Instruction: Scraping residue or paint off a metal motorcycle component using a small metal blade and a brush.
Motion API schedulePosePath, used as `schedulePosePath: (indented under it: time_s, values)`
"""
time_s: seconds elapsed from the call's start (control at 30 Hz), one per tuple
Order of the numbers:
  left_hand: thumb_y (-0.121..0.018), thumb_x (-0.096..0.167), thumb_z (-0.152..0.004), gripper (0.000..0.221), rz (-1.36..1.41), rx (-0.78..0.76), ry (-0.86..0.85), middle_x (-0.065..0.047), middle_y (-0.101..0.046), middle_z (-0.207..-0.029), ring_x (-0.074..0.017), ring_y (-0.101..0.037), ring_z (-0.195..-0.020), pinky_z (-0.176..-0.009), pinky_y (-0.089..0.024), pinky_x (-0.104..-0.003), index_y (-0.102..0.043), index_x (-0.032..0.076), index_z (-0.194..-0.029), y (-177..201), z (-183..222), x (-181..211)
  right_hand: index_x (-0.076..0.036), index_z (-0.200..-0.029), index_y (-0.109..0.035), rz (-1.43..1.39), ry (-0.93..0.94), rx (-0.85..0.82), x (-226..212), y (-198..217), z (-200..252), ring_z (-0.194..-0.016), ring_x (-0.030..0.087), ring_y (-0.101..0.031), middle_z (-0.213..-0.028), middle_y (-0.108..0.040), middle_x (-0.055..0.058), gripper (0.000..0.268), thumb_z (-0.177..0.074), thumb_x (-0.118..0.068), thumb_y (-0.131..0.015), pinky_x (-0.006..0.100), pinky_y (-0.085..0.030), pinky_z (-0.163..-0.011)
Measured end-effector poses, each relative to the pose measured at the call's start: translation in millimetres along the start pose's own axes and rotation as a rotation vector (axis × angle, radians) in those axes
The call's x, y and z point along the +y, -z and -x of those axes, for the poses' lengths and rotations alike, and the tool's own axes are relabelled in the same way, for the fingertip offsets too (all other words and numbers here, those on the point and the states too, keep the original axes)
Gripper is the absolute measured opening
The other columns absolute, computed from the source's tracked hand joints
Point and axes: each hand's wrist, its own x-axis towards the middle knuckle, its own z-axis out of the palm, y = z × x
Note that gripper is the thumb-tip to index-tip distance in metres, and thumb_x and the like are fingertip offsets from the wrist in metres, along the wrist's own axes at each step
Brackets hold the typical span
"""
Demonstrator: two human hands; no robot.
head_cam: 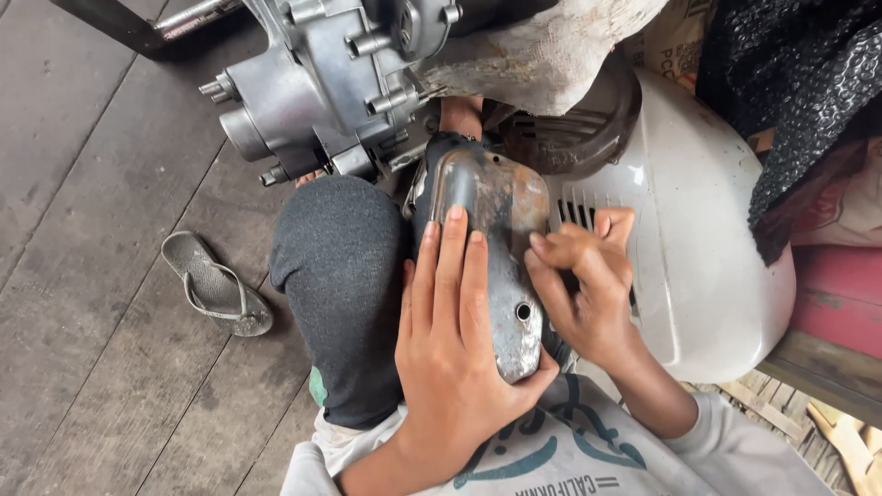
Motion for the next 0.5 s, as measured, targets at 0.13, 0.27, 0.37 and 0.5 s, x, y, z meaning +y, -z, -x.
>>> schedulePosePath:
  time_s: [0.13,0.27,0.37,0.5]
  values:
    - [-0.089,0.032,-0.060,0.109,-0.002,-0.011,0.000,-0.032,-0.038,-0.159,-0.0511,-0.042,-0.150,-0.120,-0.040,-0.063,-0.038,-0.008,-0.148,-1,0,0,-0.006,-0.087,-0.055,0.026,0.005,0.010,0,1,10,-0.056,0.014,-0.037,-0.065,-0.052,-0.001,0.019,-0.087,0.011,-0.064,0.041,-0.026,-0.094]
    - [-0.088,0.032,-0.060,0.109,0.007,-0.001,-0.006,-0.034,-0.040,-0.157,-0.0525,-0.043,-0.149,-0.120,-0.041,-0.061,-0.038,-0.010,-0.147,-1,-1,-2,-0.007,-0.084,-0.053,-0.016,-0.015,0.011,0,-1,2,-0.058,0.014,-0.038,-0.067,-0.055,-0.001,0.020,-0.089,0.009,-0.065,0.041,-0.025,-0.096]
    - [-0.088,0.030,-0.061,0.108,0.012,-0.002,-0.006,-0.033,-0.038,-0.158,-0.0528,-0.042,-0.149,-0.121,-0.040,-0.061,-0.037,-0.010,-0.148,0,2,-1,-0.007,-0.086,-0.055,-0.024,-0.008,0.005,-3,2,12,-0.058,0.013,-0.040,-0.066,-0.056,-0.002,0.020,-0.088,0.010,-0.064,0.040,-0.026,-0.095]
    - [-0.087,0.030,-0.060,0.109,0.009,0.003,-0.009,-0.033,-0.038,-0.158,-0.0517,-0.042,-0.149,-0.119,-0.041,-0.059,-0.037,-0.009,-0.148,-1,0,-2,-0.006,-0.087,-0.061,0.009,0.003,0.003,9,1,14,-0.060,0.014,-0.040,-0.074,-0.061,0.001,0.013,-0.086,0.005,-0.068,0.041,-0.026,-0.095]
